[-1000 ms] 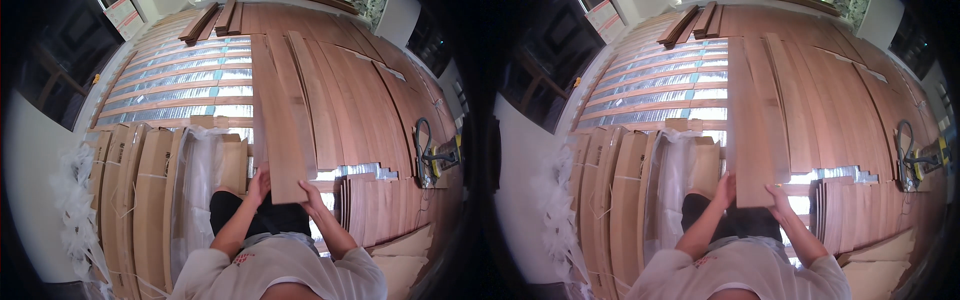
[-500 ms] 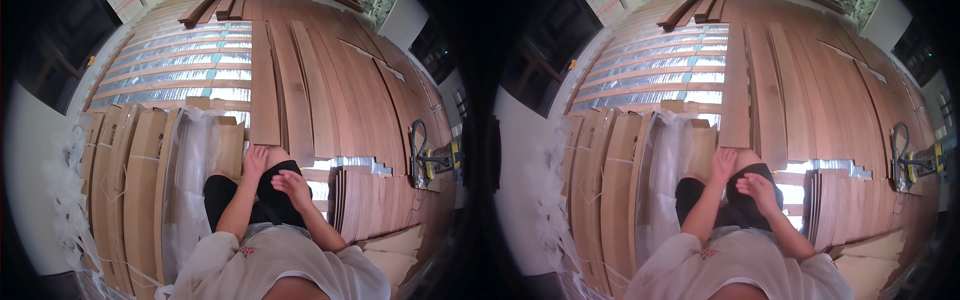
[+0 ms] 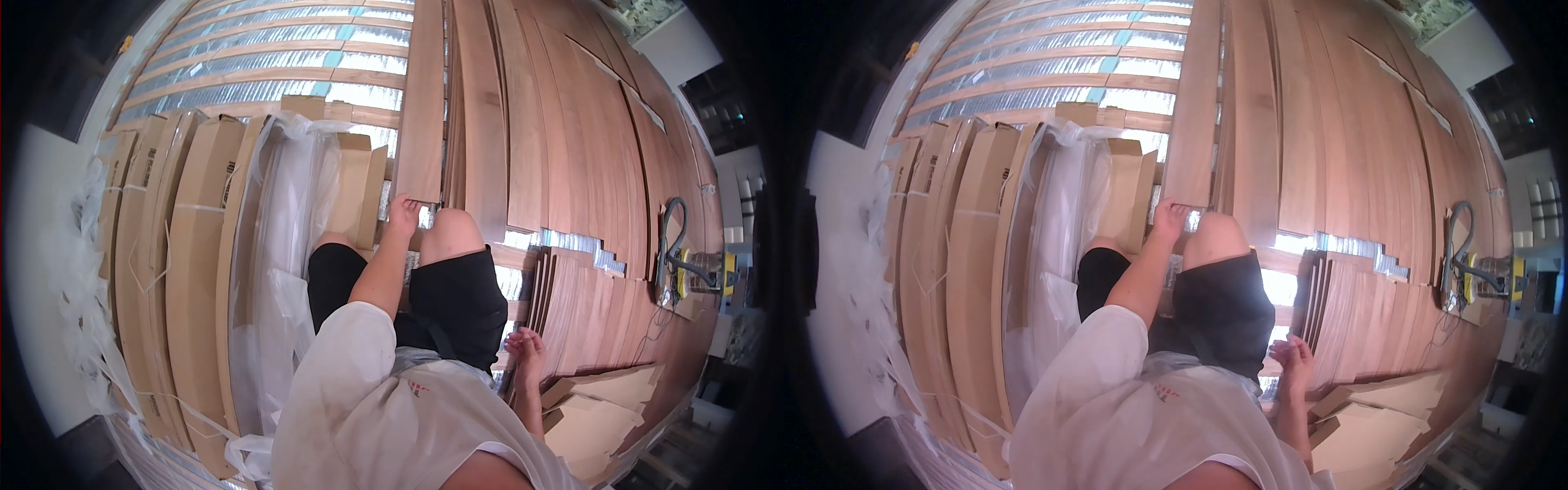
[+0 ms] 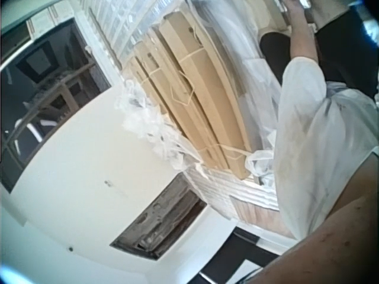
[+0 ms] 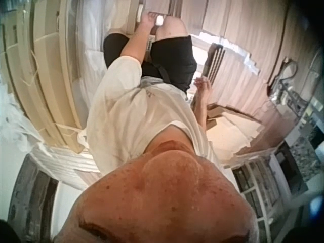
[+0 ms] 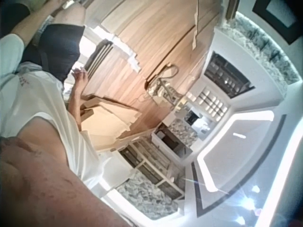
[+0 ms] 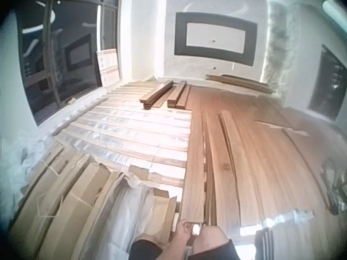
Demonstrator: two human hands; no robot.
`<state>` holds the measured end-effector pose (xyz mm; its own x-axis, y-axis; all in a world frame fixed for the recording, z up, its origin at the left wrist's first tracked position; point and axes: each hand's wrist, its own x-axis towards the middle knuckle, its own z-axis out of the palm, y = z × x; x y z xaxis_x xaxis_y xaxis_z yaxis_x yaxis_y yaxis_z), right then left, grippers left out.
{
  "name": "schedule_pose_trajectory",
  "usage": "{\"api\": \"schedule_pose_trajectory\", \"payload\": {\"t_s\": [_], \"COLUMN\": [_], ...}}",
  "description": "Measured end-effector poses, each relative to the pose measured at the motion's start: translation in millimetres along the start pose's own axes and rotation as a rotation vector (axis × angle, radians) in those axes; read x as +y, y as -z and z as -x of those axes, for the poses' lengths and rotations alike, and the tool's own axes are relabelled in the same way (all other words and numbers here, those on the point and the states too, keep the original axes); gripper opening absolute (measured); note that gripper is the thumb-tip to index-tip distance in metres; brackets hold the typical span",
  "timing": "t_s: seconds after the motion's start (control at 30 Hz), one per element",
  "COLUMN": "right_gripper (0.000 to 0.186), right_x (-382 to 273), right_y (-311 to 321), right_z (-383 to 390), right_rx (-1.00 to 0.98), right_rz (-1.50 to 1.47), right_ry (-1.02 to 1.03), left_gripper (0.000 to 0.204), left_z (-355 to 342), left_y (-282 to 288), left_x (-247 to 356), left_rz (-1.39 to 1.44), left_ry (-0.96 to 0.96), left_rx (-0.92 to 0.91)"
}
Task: The person removes wood planks from their packaging and lays them onto the floor surface, fitting them into place alongside already laid planks.
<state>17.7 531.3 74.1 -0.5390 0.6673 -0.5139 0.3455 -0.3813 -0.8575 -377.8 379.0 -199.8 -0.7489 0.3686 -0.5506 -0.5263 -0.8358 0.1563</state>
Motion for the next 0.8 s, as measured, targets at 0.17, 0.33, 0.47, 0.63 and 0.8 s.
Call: {"api": "schedule_pose_trajectory", "payload": {"t_s": [0.17,0.33,0.47,0.63,0.8], "right_gripper": [0.020,0.023,0.022,0.017,0.013], "right_x": [24,25,18,16,9], "right_y": [-13,-18,-39,-50,-62], "right_z": [0,-34,-58,-88,-96], "right_rx": [-0.086,-0.163,-0.285,-0.305,-0.312], "right_rz": [0.157,0.236,0.321,0.589,0.702], "right_ry": [0.047,0.054,0.068,0.146,0.167], "left_gripper": [0.009,0.026,0.028,0.077,0.051], "left_z": [26,130,218,291,308], "left_y": [19,-21,55,155,218], "left_x": [9,83,180,209,205], "left_rz": [-0.161,-1.010,-1.425,-2.139,-2.227], "left_ry": [-0.084,-0.379,-0.943,-0.528,-0.473], "left_rx": [-0.114,0.129,0.572,0.942,0.775]}}
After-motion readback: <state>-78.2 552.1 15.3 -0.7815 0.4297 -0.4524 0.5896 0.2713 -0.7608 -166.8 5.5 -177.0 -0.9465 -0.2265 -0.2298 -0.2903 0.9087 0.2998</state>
